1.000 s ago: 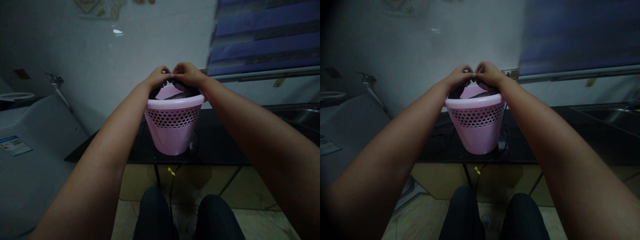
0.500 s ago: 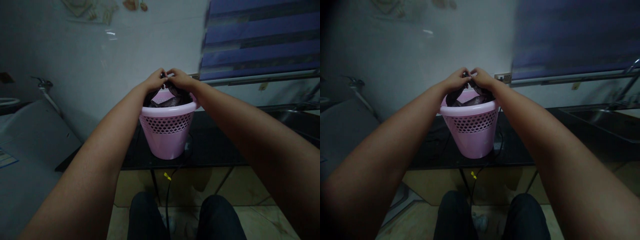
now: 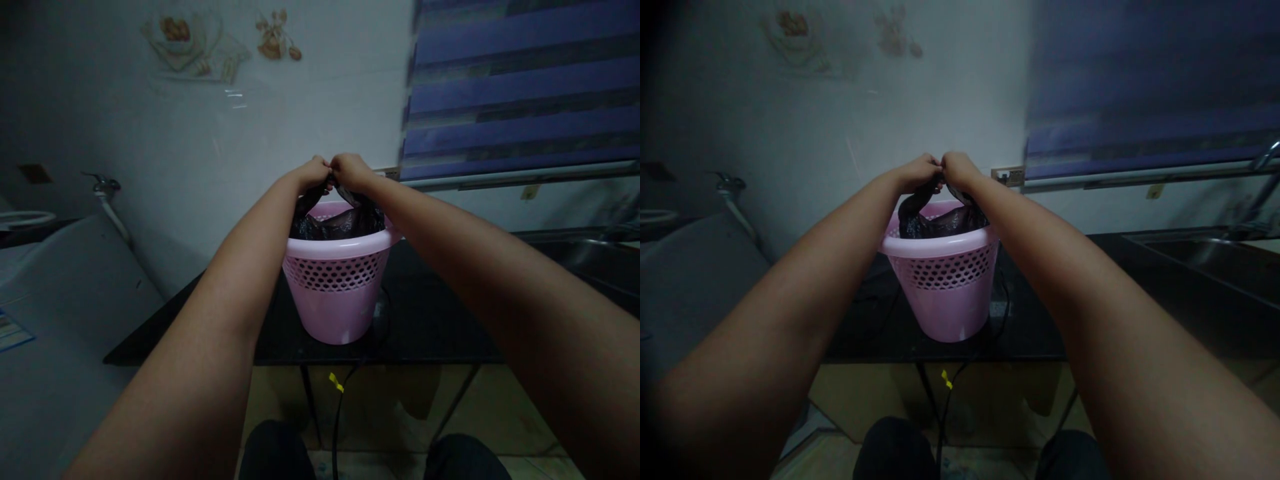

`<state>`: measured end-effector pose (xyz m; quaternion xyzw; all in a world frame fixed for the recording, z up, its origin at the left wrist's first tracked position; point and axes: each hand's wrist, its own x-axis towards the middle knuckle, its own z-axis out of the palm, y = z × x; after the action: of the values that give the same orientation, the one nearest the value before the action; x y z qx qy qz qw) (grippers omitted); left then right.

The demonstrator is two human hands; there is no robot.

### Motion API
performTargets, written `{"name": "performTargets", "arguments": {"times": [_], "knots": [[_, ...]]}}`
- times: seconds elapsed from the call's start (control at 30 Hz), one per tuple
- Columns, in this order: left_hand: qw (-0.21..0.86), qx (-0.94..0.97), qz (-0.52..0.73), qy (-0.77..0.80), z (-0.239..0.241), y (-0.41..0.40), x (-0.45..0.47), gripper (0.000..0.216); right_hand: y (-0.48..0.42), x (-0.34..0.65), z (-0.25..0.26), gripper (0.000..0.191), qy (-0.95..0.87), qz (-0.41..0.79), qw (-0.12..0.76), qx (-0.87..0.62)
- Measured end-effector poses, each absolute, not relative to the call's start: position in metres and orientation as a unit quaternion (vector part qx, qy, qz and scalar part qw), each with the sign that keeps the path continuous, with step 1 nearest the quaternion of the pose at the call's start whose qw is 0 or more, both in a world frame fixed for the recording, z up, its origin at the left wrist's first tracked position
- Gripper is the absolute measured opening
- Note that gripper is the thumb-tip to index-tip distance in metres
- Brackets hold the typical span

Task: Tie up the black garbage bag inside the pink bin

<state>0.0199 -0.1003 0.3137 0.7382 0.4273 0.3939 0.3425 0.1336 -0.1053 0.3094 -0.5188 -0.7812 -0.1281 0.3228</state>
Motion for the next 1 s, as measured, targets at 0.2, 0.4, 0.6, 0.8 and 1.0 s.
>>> {"name": "performTargets", "arguments": {"times": [0.2,0.4,0.6,0.8,1.0], "knots": [[0.414,0.717,0.403,0.390,0.307,-0.085,0.014,0.016,-0.101,0.135,0.302,0.029,-0.780,-0.124,0.346,-0.506],[0.453,0.705,0.378,0.393,0.289,-0.083,0.009,0.015,-0.108,0.135,0.293,0.027,-0.795,-0.133,0.341,-0.483],[0.413,0.719,0.414,0.376,0.291,-0.092,0.006,0.013,-0.102,0.141,0.292,0.029,-0.774,-0.092,0.391,-0.489],[0.381,0.742,0.423,0.355,0.294,-0.100,0.005,0.008,-0.104,0.148,0.291,0.029,-0.788,-0.009,0.402,-0.467],[0.374,0.740,0.431,0.356,0.294,-0.099,0.005,0.006,-0.105,0.147,0.292,0.027,-0.787,-0.033,0.416,-0.455]]}}
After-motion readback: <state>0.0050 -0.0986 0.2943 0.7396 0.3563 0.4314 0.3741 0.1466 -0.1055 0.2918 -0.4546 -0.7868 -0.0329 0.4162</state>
